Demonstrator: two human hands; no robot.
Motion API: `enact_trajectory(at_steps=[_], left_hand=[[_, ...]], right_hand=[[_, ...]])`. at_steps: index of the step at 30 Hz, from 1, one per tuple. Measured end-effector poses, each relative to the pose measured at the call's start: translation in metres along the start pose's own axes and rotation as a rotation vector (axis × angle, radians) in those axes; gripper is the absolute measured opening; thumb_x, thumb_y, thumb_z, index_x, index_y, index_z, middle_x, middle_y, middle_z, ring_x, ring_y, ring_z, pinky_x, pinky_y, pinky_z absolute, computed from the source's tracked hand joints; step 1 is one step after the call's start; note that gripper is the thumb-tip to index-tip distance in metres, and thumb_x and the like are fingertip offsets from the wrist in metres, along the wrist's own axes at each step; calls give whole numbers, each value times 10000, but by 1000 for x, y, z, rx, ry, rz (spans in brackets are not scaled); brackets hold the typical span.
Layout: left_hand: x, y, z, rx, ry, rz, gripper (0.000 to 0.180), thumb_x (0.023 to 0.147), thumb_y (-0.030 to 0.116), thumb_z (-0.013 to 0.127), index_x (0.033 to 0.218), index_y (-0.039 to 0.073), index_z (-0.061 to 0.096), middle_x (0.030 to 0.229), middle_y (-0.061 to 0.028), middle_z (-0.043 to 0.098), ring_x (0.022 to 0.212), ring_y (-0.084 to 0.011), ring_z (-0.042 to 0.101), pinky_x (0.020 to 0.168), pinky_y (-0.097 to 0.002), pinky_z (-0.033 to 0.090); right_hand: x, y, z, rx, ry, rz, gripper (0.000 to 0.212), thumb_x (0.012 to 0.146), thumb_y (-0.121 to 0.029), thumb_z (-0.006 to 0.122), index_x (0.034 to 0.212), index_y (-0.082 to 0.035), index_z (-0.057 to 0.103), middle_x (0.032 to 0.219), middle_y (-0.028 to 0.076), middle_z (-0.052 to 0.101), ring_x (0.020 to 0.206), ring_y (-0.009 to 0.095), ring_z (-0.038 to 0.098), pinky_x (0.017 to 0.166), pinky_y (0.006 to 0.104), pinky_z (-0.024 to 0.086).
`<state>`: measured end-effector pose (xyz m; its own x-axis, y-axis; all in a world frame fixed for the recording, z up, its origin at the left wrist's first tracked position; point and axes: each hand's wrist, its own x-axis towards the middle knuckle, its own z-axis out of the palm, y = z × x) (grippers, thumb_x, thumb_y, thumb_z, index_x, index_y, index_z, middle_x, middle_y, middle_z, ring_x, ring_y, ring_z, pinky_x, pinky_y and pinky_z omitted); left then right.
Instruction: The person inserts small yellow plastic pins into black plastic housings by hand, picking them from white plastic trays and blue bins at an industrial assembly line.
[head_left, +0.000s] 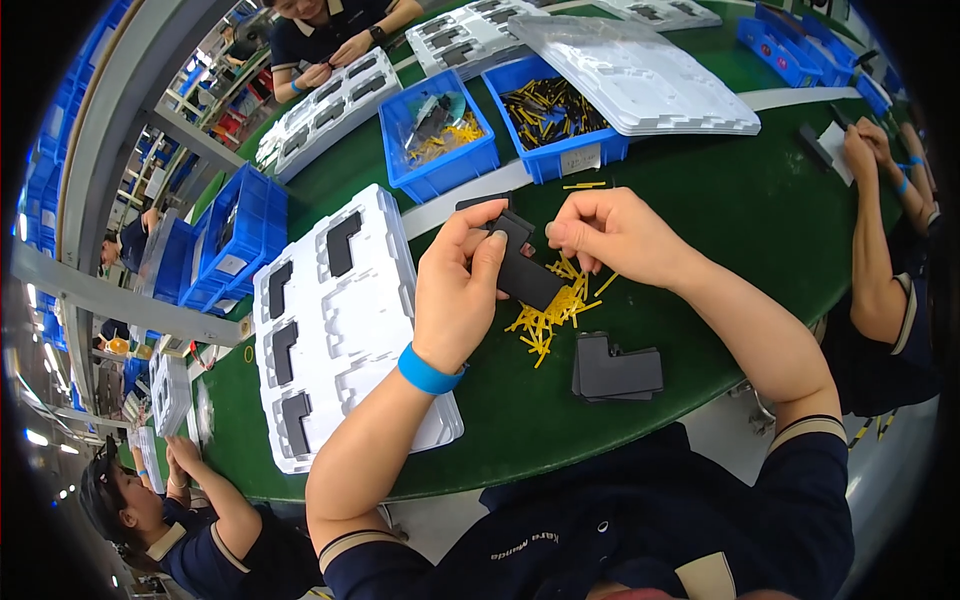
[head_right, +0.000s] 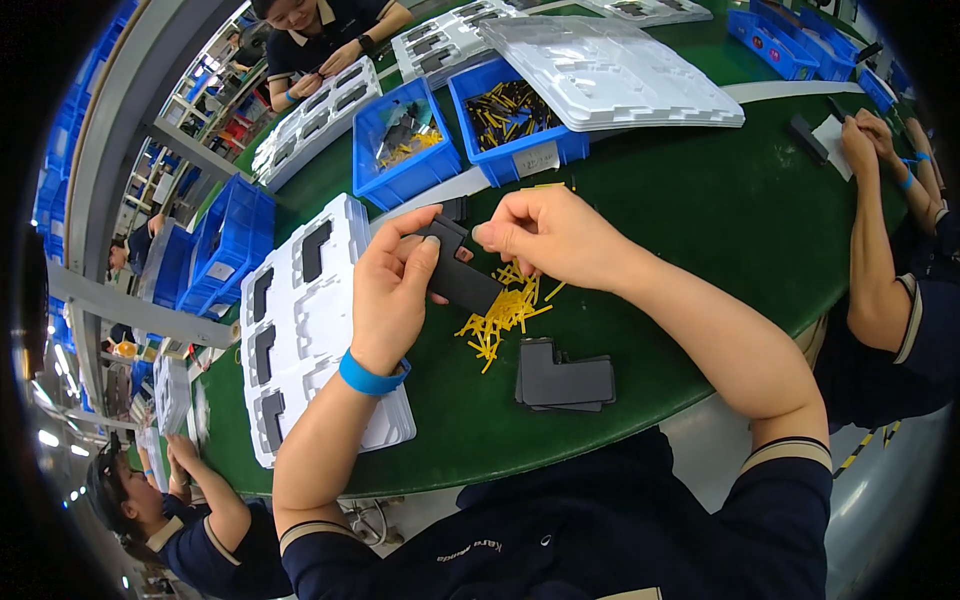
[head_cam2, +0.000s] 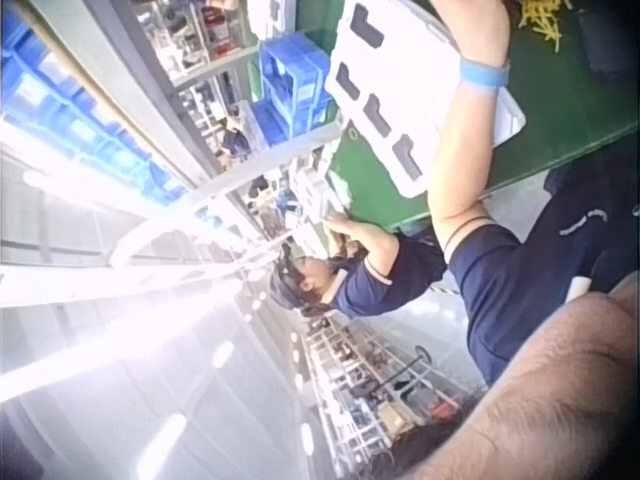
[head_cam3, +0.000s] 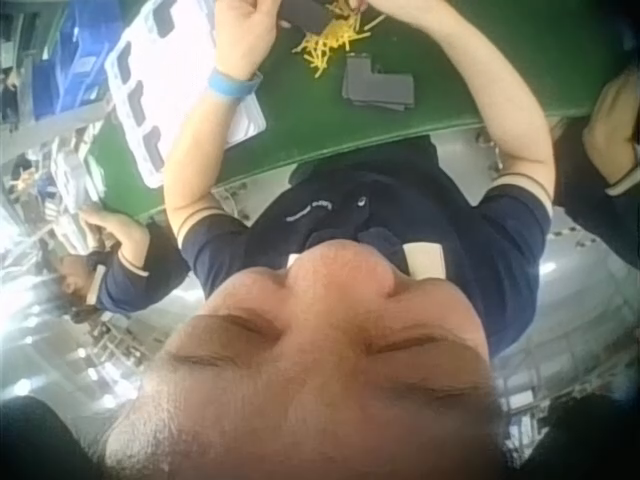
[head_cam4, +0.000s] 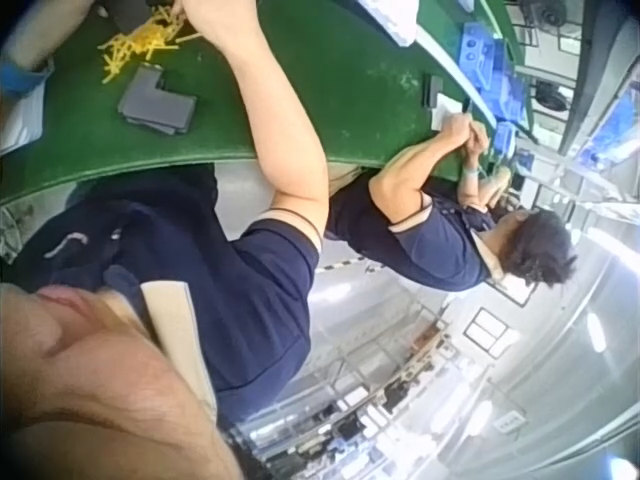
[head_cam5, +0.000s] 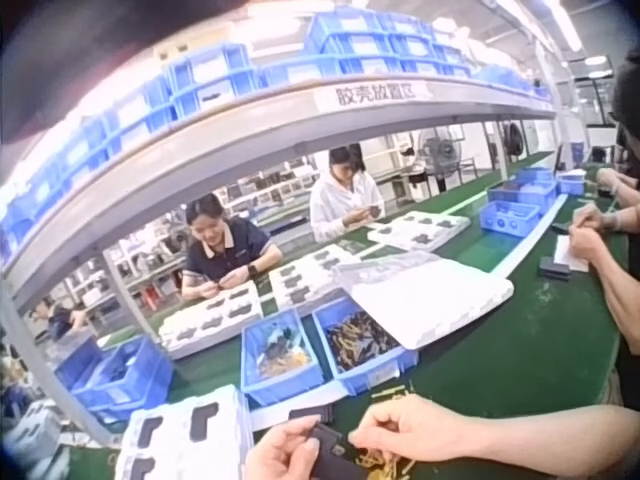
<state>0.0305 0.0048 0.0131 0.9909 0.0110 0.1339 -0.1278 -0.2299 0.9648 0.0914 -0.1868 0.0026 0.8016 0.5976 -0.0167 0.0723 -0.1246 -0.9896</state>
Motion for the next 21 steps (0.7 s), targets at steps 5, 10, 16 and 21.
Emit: enact_trajectory(at_steps=[5, 10, 16, 21], left_hand=[[-2, 0, 4, 105, -26, 48, 280, 929, 65, 513, 1206, 26, 523, 871, -57, 654, 709, -73, 593, 535, -194, 486], [-1, -3, 7, 52, -26, 30, 283, 927, 57, 516, 1207, 18, 517, 863, -56, 648, 702, -76, 589, 539, -200, 494], [11, 7, -14, -62, -67, -21, 323, 952, 137, 473, 1255, 27, 456, 972, -148, 667, 774, -148, 652, 558, -212, 507], [14, 20, -74, -165, -46, -171, 434, 890, 59, 540, 1306, 16, 426, 997, -120, 658, 875, -154, 635, 718, -249, 508]], right_hand=[[-5, 4, 10, 49, -9, -30, 158, 880, -181, 633, 837, -33, 597, 707, -14, 583, 612, 34, 513, 546, 198, 423], [-3, 12, 13, 175, 17, -60, 130, 858, -131, 635, 840, -4, 616, 714, 8, 600, 619, 46, 522, 553, 212, 427], [12, 8, -22, -130, 170, -223, 129, 883, -147, 608, 854, -23, 621, 766, -15, 598, 634, 47, 523, 570, 202, 438], [16, 29, -71, -389, 179, -119, 77, 831, -68, 626, 812, 6, 617, 723, -2, 597, 631, 57, 521, 586, 229, 444]])
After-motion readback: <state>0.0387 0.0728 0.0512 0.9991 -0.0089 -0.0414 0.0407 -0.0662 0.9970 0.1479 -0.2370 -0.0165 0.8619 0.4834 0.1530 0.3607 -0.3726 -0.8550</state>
